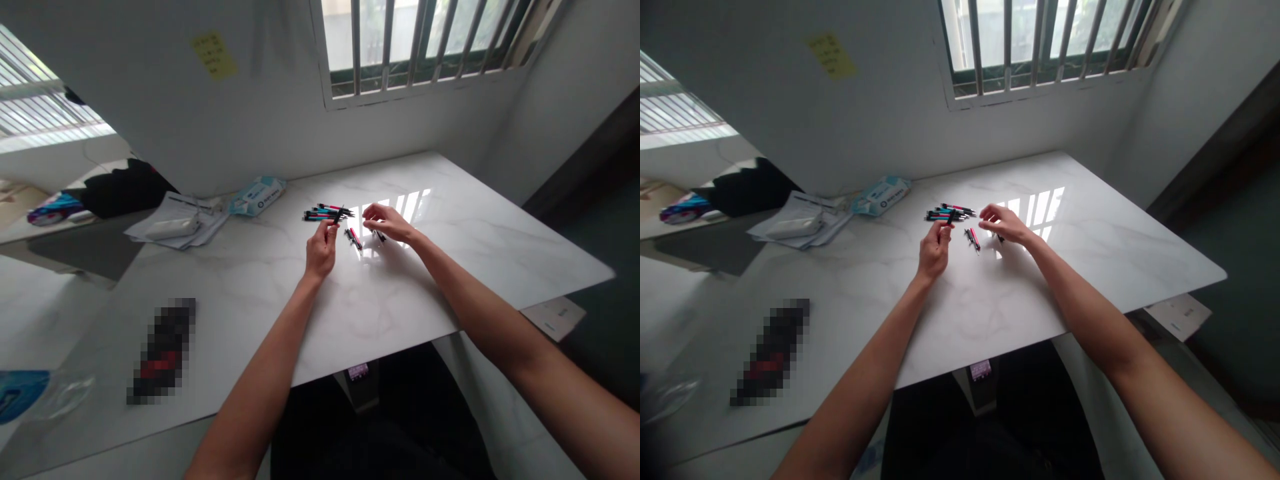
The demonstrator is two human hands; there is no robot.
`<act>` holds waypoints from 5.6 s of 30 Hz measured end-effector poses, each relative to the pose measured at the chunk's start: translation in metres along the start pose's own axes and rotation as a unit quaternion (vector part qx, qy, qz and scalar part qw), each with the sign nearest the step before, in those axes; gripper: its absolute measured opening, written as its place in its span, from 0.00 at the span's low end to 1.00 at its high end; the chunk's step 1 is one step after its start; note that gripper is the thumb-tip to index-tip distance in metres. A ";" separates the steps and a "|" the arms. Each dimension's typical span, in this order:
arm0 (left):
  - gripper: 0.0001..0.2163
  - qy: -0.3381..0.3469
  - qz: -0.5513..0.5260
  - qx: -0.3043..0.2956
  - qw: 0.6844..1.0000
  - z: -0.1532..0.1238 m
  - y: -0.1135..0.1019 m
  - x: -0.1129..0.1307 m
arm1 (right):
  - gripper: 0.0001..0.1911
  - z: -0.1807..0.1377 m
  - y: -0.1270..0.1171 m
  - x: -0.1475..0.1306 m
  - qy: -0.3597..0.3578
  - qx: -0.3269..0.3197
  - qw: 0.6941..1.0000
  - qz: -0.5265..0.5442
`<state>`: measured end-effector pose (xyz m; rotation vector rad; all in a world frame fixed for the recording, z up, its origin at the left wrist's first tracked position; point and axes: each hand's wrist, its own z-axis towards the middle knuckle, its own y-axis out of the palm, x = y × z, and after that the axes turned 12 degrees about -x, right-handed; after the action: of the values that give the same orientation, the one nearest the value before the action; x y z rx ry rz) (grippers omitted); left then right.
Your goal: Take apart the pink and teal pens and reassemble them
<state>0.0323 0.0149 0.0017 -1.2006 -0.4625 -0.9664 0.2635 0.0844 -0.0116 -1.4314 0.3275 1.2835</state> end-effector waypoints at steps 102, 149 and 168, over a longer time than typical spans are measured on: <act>0.17 -0.076 -0.280 -0.095 0.952 -0.007 0.009 0.009 | 0.28 0.022 -0.011 -0.146 -0.088 0.138 0.968 0.192; 0.18 -0.097 -0.258 -0.056 0.960 -0.005 0.007 0.003 | 0.21 -0.017 -0.012 0.034 0.160 0.215 0.959 -0.088; 0.18 -0.081 -0.219 -0.083 0.969 -0.007 0.005 0.004 | 0.17 0.001 0.041 -0.088 0.005 0.087 0.981 0.172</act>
<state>0.0373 0.0070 -0.0003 -1.3648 -0.8144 -1.3087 0.1982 0.0328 0.0390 -1.2682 0.6998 1.4834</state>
